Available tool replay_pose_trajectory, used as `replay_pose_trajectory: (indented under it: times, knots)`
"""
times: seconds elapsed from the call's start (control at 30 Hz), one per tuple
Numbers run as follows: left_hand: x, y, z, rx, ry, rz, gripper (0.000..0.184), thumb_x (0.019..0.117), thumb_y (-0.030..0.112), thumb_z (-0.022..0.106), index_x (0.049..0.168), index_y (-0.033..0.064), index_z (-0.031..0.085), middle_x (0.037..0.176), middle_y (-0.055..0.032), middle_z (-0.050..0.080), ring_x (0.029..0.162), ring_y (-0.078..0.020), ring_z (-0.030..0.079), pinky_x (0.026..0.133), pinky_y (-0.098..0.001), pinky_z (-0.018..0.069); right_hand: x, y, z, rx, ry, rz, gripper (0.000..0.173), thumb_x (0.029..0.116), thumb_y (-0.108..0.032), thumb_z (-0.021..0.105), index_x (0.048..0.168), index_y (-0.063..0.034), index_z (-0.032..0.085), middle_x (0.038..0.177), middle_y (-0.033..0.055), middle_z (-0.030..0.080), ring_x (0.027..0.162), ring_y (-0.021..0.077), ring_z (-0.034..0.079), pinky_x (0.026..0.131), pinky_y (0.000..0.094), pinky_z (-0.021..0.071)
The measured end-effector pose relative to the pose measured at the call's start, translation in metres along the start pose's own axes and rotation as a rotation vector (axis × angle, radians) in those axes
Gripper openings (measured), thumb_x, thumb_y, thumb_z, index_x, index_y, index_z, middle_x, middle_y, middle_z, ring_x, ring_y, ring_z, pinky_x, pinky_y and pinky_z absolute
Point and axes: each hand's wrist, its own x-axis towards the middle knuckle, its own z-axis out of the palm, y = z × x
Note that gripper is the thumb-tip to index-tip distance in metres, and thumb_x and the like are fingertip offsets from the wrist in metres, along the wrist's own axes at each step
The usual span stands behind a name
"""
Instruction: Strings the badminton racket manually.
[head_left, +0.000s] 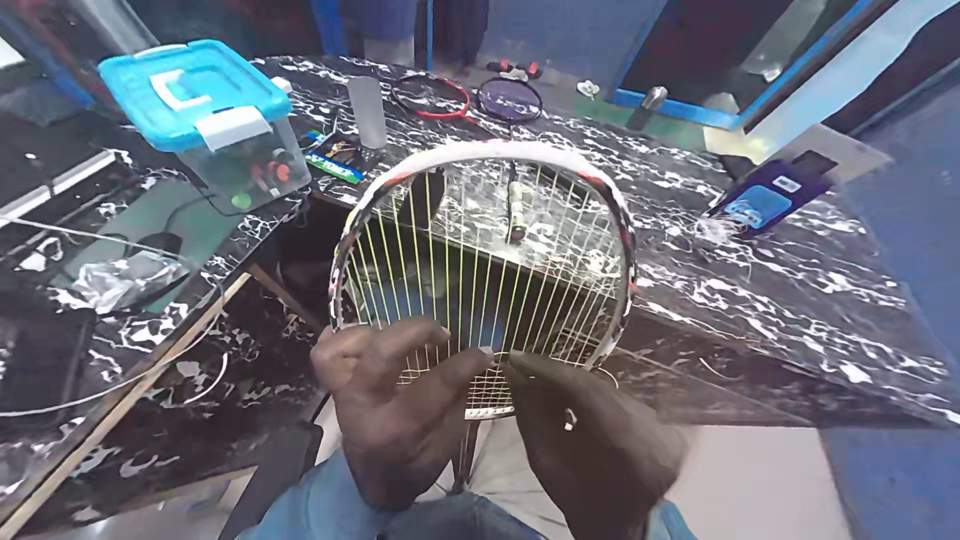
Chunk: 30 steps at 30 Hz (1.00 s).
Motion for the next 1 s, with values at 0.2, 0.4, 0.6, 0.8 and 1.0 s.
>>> replay_pose_trajectory:
  times: [0.2, 0.4, 0.6, 0.8, 1.0]
  knots:
    - [0.0, -0.002, -0.003, 0.036, 0.008, -0.002, 0.006, 0.0897, 0.023, 0.078, 0.094, 0.028, 0.079, 0.106, 0.0033, 0.065, 0.109, -0.0145, 0.051, 0.098, -0.0387, 0.0322, 0.003, 0.001, 0.012, -0.023, -0.139, 0.048, 0.021, 0.0988, -0.012, 0.065, 0.11, -0.0014, 0.078, 0.075, 0.0048, 0.075, 0.059, 0.0055, 0.065, 0.053, 0.0203, 0.0523]
    - [0.0, 0.0, -0.003, 0.064, 0.03, 0.003, 0.005, 0.0892, 0.023, 0.079, 0.092, 0.0269, 0.078, 0.102, 0.0045, 0.065, 0.106, -0.0138, 0.051, 0.096, -0.0375, 0.0327, 0.007, -0.001, 0.021, 0.001, -0.086, 0.132, 0.018, 0.0965, -0.019, 0.068, 0.097, -0.0051, 0.08, 0.068, -0.0007, 0.07, 0.053, -0.0012, 0.057, 0.047, 0.0165, 0.047]
    - [-0.002, 0.0, -0.006, 0.062, 0.025, -0.028, 0.016, 0.088, 0.029, 0.082, 0.103, 0.0264, 0.078, 0.112, 0.0024, 0.061, 0.109, -0.0134, 0.052, 0.096, -0.0329, 0.0383, 0.012, 0.006, 0.018, 0.304, -0.253, 0.305, 0.02, 0.1026, -0.018, 0.058, 0.1, -0.0048, 0.073, 0.061, -0.0043, 0.06, 0.047, -0.0006, 0.053, 0.042, 0.0174, 0.0464]
    - [-0.002, 0.003, -0.006, 0.069, 0.027, 0.0, 0.008, 0.0879, 0.024, 0.081, 0.094, 0.028, 0.078, 0.112, 0.0019, 0.063, 0.111, -0.0151, 0.05, 0.097, -0.0378, 0.0331, 0.011, 0.003, 0.012, 0.501, -0.355, 0.357, 0.022, 0.1058, -0.015, 0.053, 0.108, -0.0034, 0.071, 0.065, -0.0038, 0.062, 0.048, 0.0017, 0.057, 0.042, 0.0214, 0.0522]
    - [-0.003, 0.004, -0.011, 0.112, 0.048, -0.013, 0.005, 0.0887, 0.022, 0.08, 0.091, 0.0246, 0.076, 0.103, 0.0025, 0.062, 0.105, -0.0136, 0.052, 0.094, -0.0345, 0.036, 0.021, 0.003, 0.014, 0.556, -0.392, 0.448, 0.017, 0.1031, -0.017, 0.061, 0.101, -0.005, 0.072, 0.061, -0.0019, 0.064, 0.046, 0.0054, 0.06, 0.039, 0.0225, 0.0528]
